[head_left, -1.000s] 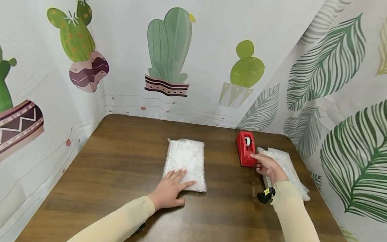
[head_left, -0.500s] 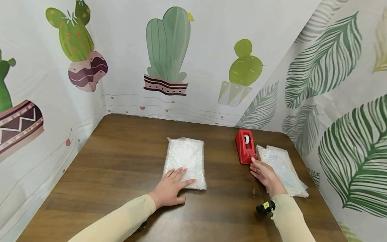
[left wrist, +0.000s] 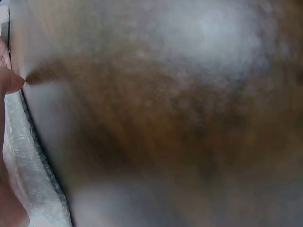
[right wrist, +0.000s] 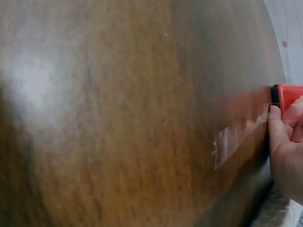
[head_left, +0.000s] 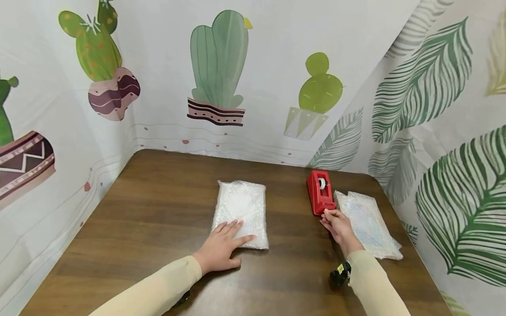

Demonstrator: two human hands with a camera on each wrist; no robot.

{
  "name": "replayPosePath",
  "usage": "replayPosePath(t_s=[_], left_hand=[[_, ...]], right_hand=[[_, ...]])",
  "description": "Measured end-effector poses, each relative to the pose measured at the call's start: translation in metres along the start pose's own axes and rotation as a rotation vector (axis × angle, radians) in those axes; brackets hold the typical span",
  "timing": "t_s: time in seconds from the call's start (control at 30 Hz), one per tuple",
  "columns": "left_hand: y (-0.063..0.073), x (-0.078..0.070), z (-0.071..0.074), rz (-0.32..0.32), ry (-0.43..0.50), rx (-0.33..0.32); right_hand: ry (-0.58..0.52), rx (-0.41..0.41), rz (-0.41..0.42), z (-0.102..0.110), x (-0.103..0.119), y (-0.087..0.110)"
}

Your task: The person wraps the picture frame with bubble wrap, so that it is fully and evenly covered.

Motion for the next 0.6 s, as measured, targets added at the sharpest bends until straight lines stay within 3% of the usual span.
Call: replayPosePath(t_s=[0.47,0.6], left_hand=[[0.0021,0.0008,-0.002,0.002,-0.004,-0.012],[0.0007,0.0003,-0.0009,-0.01,-0.018,-0.02]], right_hand=[[0.004,-0.005,0.035,-0.0059,-0.0004,-0.0036],[0.063,0.011,0.051,-0.0067,-0.0023,-0.0004]])
Point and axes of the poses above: each hand's wrist, its own y-axis away from the middle knuckle, its own z-axis out of the back of the hand, x = y × z, the point moved 6 cm from there along -y, towards the middle knuckle, and after that the axes turned 14 degrees about -z, right-handed, at the moved point
